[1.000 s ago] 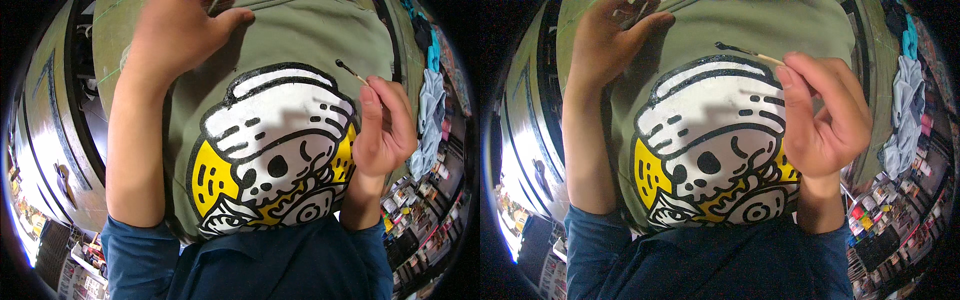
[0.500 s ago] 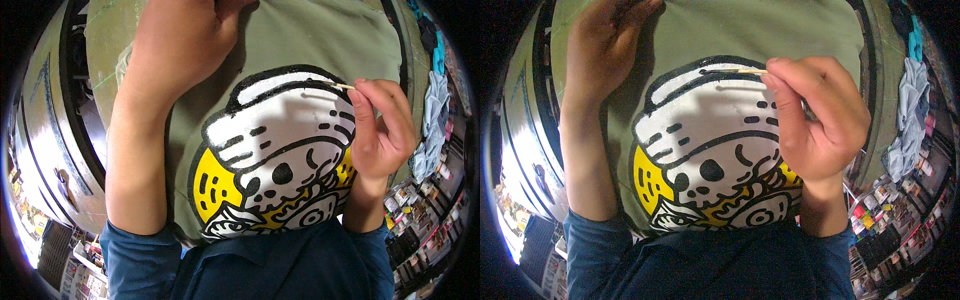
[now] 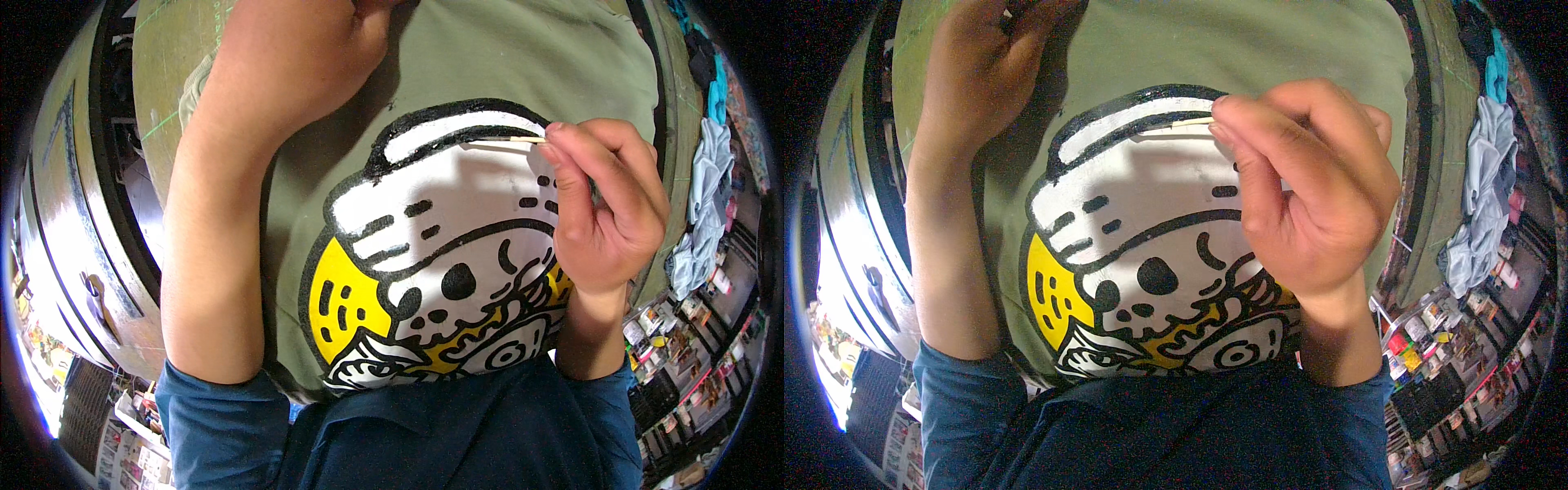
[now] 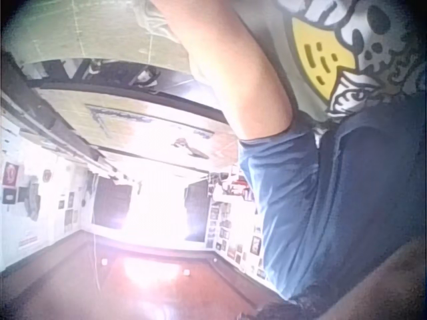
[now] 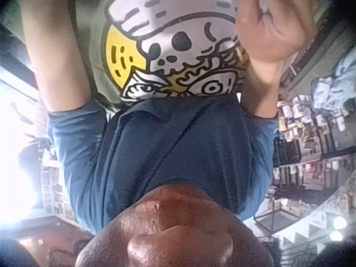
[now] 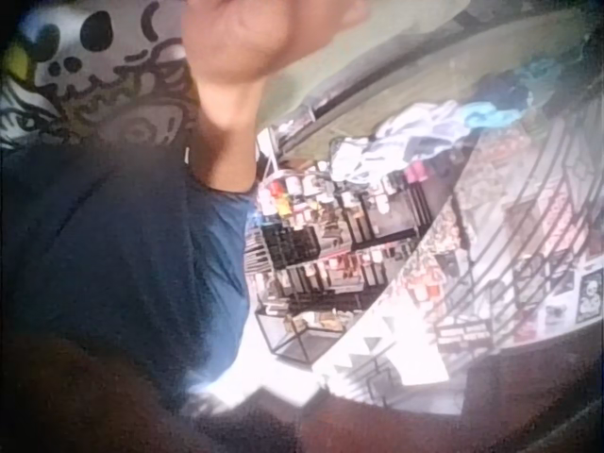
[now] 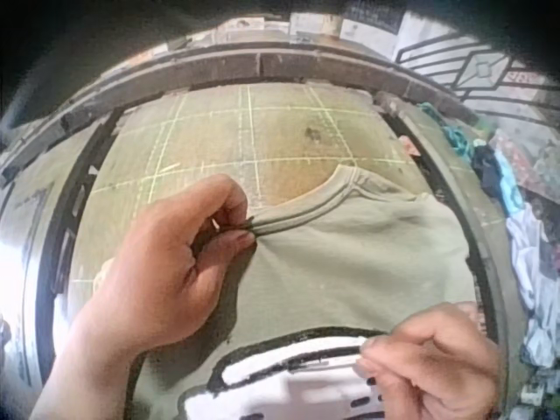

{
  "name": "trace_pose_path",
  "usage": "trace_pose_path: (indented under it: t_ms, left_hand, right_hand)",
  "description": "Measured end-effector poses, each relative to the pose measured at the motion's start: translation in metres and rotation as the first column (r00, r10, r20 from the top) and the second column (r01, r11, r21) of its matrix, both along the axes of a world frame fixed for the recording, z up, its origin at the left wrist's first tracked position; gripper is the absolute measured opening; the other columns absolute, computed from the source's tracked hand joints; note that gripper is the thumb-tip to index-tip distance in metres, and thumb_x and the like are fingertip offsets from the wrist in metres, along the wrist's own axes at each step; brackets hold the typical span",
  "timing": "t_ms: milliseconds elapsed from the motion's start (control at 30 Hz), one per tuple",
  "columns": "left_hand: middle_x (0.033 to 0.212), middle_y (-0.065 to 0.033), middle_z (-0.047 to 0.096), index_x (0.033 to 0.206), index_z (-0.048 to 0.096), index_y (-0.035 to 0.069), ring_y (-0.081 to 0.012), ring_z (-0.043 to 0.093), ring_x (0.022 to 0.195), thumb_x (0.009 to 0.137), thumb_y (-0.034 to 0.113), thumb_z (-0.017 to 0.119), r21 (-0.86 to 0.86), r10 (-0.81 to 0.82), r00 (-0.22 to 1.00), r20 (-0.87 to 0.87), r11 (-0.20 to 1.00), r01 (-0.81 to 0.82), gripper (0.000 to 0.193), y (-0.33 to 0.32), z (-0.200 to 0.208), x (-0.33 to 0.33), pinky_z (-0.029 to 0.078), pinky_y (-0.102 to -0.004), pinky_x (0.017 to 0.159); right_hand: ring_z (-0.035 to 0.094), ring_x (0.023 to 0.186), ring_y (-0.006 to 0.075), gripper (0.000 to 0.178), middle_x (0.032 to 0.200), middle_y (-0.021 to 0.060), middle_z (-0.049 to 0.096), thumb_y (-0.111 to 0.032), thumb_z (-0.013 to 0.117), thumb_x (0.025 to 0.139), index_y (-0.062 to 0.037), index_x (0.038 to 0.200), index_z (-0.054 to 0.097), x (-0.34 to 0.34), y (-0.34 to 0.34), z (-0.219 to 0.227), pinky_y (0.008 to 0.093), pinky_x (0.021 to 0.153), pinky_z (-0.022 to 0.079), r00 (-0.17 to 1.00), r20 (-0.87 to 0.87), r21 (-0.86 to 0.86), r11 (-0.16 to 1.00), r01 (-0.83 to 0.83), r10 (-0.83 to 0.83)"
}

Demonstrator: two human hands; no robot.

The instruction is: The person paints a skull and crossbones design on a green t-shirt using a small brush and white paint. They repeatedly dip the brush into paint, apply details to the graphic, and occasionally wipe the brush with a cloth. The person also sprays a cloth with liquid and wipes the shirt surface.

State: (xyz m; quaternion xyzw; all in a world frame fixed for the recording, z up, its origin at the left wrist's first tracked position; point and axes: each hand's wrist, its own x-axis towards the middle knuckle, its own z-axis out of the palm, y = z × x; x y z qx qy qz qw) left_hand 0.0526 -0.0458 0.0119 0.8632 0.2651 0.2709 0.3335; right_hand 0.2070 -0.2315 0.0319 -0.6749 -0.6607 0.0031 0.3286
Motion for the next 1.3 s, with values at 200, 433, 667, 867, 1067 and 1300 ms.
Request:
trace_pose_path:
  t_ms: [200, 433, 667, 867, 1067, 1300]
  left_hand:
    - [0.074, -0.0198, 0.055, 0.090, 0.050, -0.001, -0.0304, 0.054, 0.069, 0.085, -0.008, 0.057, -0.140, -0.002, 1.000, -0.022, 0.990, -0.001, 0.012, -0.001, 0.009, 0.003, 0.044, -0.0351, 0.067]
    - [0.075, -0.0193, 0.057, 0.090, 0.050, -0.001, -0.0295, 0.055, 0.069, 0.086, -0.008, 0.057, -0.170, 0.014, 0.993, -0.119, 0.985, -0.034, 0.011, -0.006, 0.027, 0.005, 0.044, -0.0349, 0.068]
    - [0.075, -0.0184, 0.056, 0.090, 0.050, -0.001, -0.0279, 0.054, 0.070, 0.086, -0.007, 0.058, -0.135, 0.011, 0.993, -0.114, 0.990, -0.026, 0.010, -0.006, 0.025, 0.005, 0.044, -0.0344, 0.068]
    - [0.076, -0.0182, 0.056, 0.090, 0.051, -0.001, -0.0270, 0.053, 0.070, 0.087, -0.007, 0.058, 0.063, 0.085, 0.990, -0.109, 0.995, -0.079, 0.010, -0.024, 0.025, 0.010, 0.044, -0.0343, 0.069]
    - [0.075, -0.0178, 0.055, 0.090, 0.051, -0.001, -0.0264, 0.053, 0.070, 0.087, -0.007, 0.058, -0.116, 0.018, 0.997, -0.070, 0.993, -0.026, 0.010, -0.005, 0.015, 0.003, 0.044, -0.0338, 0.069]
    - [0.074, -0.0180, 0.055, 0.090, 0.051, -0.002, -0.0266, 0.053, 0.069, 0.086, -0.008, 0.057, -0.185, -0.001, 0.995, -0.104, 0.983, -0.019, 0.010, -0.005, 0.025, 0.005, 0.044, -0.0337, 0.068]
  right_hand:
    - [0.059, 0.073, 0.0188, 0.022, 0.081, 0.0089, 0.066, 0.010, 0.073, 0.074, 0.0000, 0.093, 0.072, -0.001, 0.000, 0.001, 0.0259, 0.067, 0.044, 0.999, 0.034, -0.026, 1.000, 0.007, -0.006]
    - [0.058, 0.070, 0.0196, 0.020, 0.080, 0.0084, 0.065, 0.007, 0.074, 0.074, -0.0011, 0.092, 0.072, 0.001, 0.000, 0.003, 0.0272, 0.067, 0.042, 0.995, 0.094, -0.028, 0.999, 0.020, -0.017]
    - [0.058, 0.070, 0.0192, 0.020, 0.079, 0.0084, 0.066, 0.007, 0.074, 0.074, -0.0013, 0.092, 0.073, -0.002, 0.002, 0.002, 0.0271, 0.066, 0.042, 0.996, 0.088, -0.031, 0.999, 0.017, -0.014]
    - [0.058, 0.071, 0.0194, 0.020, 0.080, 0.0083, 0.066, 0.007, 0.074, 0.074, -0.0011, 0.092, 0.072, 0.000, 0.002, 0.001, 0.0273, 0.067, 0.042, 0.994, 0.105, -0.026, 0.999, 0.029, -0.026]
    - [0.058, 0.071, 0.0198, 0.019, 0.080, 0.0081, 0.066, 0.005, 0.075, 0.075, -0.0015, 0.092, 0.073, -0.001, 0.002, 0.002, 0.0271, 0.067, 0.043, 0.994, 0.106, -0.025, 1.000, 0.012, -0.009]
    - [0.057, 0.072, 0.0198, 0.018, 0.080, 0.0079, 0.065, 0.004, 0.075, 0.075, -0.0018, 0.092, 0.073, -0.004, 0.003, 0.001, 0.0269, 0.067, 0.043, 0.996, 0.088, -0.034, 0.999, 0.003, 0.000]
